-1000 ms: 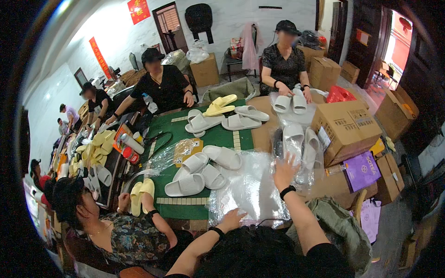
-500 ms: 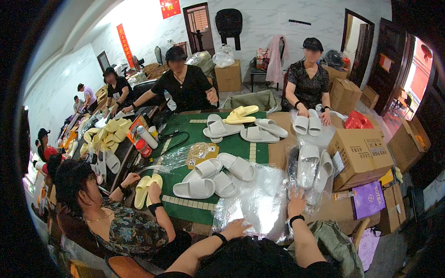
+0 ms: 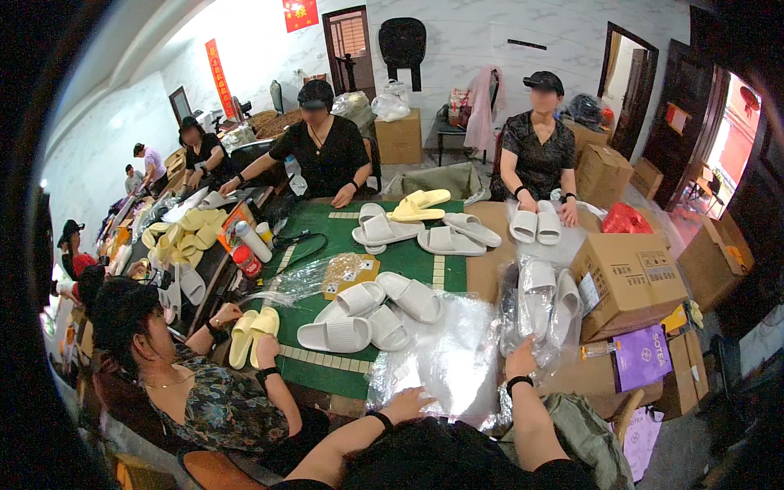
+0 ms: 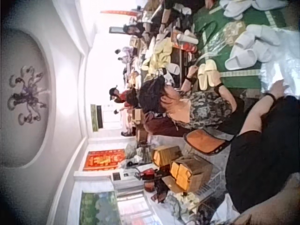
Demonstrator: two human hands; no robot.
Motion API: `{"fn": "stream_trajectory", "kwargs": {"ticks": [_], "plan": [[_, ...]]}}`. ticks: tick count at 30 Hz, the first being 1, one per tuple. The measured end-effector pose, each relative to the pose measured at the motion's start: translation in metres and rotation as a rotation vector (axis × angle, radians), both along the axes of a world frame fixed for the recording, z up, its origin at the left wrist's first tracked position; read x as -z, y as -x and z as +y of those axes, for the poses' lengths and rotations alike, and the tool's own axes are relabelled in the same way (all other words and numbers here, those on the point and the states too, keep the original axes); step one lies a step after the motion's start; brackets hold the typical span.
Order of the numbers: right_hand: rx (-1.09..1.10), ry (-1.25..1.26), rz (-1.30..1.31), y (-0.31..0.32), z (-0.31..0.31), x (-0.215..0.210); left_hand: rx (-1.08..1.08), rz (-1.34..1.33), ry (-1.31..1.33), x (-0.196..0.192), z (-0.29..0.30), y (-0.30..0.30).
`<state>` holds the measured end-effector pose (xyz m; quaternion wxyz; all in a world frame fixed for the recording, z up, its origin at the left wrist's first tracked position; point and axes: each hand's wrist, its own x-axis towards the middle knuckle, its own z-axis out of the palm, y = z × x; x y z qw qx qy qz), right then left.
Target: The recorder is packaging yellow and white slippers into clear plastic bags and then placing them into a larger green sack.
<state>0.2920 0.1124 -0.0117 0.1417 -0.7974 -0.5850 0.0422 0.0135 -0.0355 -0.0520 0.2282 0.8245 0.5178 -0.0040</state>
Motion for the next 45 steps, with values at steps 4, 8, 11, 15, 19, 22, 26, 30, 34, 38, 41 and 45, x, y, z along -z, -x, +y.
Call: {"fn": "stream_trajectory", "kwargs": {"ticks": [4,8,11,15,19,22,26,30,34,38,41,45], "plan": [[0.11,0.063,0.038,0.0,-0.004,-0.012,0.006,0.057,0.004,-0.012,0.001,-0.001],[0.109,-0.009,0.217,-0.007,-0.01,-0.001,0.005,0.05,0.011,-0.019,0.002,-0.003],[0.085,0.005,0.16,0.005,-0.019,-0.018,0.001,0.061,0.014,-0.017,0.0,-0.001],[0.009,0.132,0.174,-0.007,-0.018,-0.012,-0.002,0.064,0.015,-0.012,0.0,-0.001],[-0.108,0.11,0.102,-0.015,-0.007,-0.008,-0.003,0.057,0.04,-0.015,0.0,-0.003],[-0.237,-0.031,-0.093,-0.01,-0.003,-0.02,-0.003,0.054,0.005,-0.009,-0.001,-0.002],[-0.112,-0.129,-0.183,0.012,-0.031,-0.052,-0.004,0.042,0.006,0.002,-0.002,0.001],[-0.002,0.1,-0.007,0.01,-0.038,-0.034,0.009,0.045,-0.012,-0.003,0.0,-0.001],[0.003,0.062,0.089,0.002,-0.028,-0.014,0.012,0.012,-0.044,0.001,0.001,0.001],[0.049,0.14,0.001,-0.016,-0.006,0.019,0.026,0.034,-0.04,0.003,0.002,-0.001],[0.049,0.234,-0.119,-0.02,-0.002,0.03,0.049,0.089,-0.038,0.003,0.003,0.0],[0.002,0.207,-0.193,0.0,-0.01,0.008,0.054,0.117,-0.016,-0.008,0.0,0.001]]}}
